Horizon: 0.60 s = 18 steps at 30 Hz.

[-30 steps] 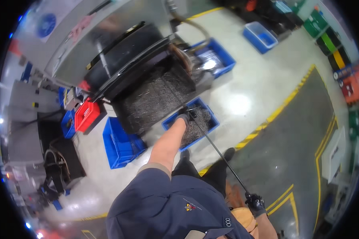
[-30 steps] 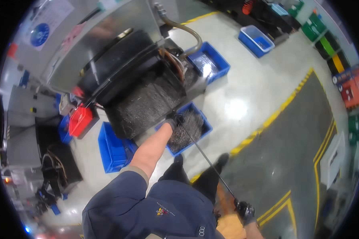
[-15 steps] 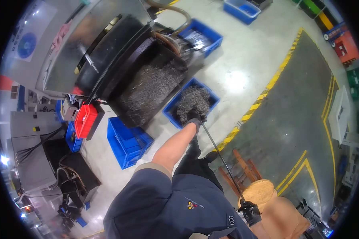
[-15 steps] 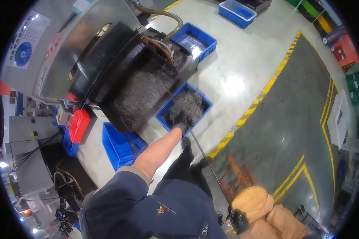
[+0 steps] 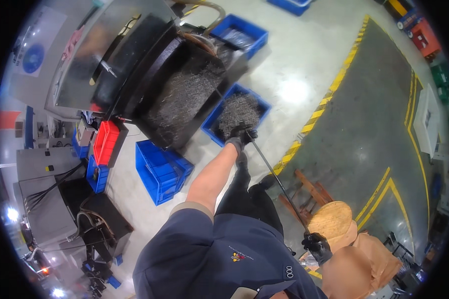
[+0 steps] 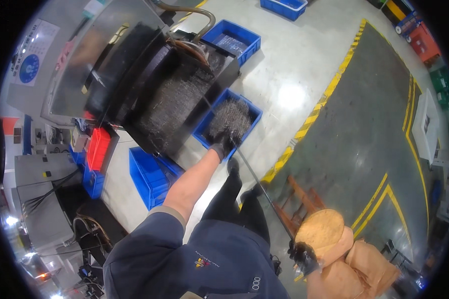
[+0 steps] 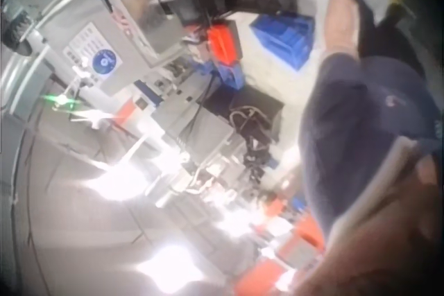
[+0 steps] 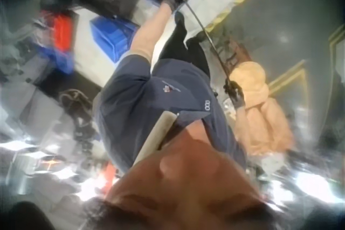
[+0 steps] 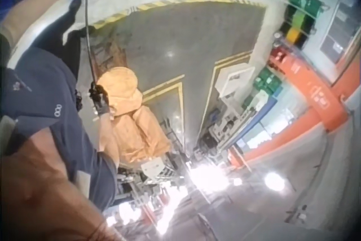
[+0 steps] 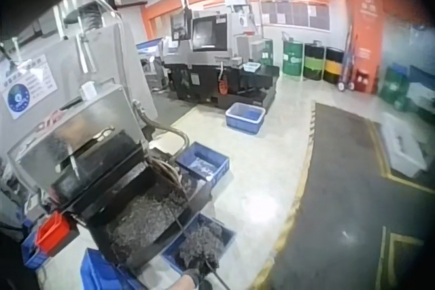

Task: The person organizes blue plastic bins containing metal scraps by hand, moving them within a factory production area.

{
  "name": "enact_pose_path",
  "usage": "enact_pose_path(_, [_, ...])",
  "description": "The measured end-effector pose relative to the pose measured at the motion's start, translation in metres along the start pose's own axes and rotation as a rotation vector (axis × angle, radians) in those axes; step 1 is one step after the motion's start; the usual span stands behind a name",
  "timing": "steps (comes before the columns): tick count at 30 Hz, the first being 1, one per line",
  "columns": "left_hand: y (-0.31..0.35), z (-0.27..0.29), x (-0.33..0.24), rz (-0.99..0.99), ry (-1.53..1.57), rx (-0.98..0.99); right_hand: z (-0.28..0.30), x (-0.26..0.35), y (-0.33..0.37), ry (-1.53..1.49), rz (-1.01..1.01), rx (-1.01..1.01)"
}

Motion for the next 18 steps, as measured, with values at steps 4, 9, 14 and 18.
enact_pose_path(4, [-0.008,0.01,0.007,0.051,0.0,0.074,0.032,-0.015,-0.007,0.441,0.256,0.037])
enact_pose_path(9, [-0.029,0.04,0.004,0.198,0.059,0.201,0.006,-0.035,-0.003,1.558,0.117,-0.028])
enact_pose_path(14, [-0.039,0.068,-0.002,-0.169,-0.352,0.197,0.069,-0.12,-0.008,0.332,0.475,-0.137])
enact_pose_path(18, [-0.008,0.039,0.002,0.09,-0.212,-0.1,0.006,-0.14,0.02,-0.334,0.296,-0.296])
Point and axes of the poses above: each hand's wrist, its own y-axis away from the middle knuckle, its own z-axis out of the back of the hand, x = y × z, the point moved 2 cm from there along -y, towards the middle knuckle, and after that the axes turned 14 degrees about z, right-handed, at the moved point
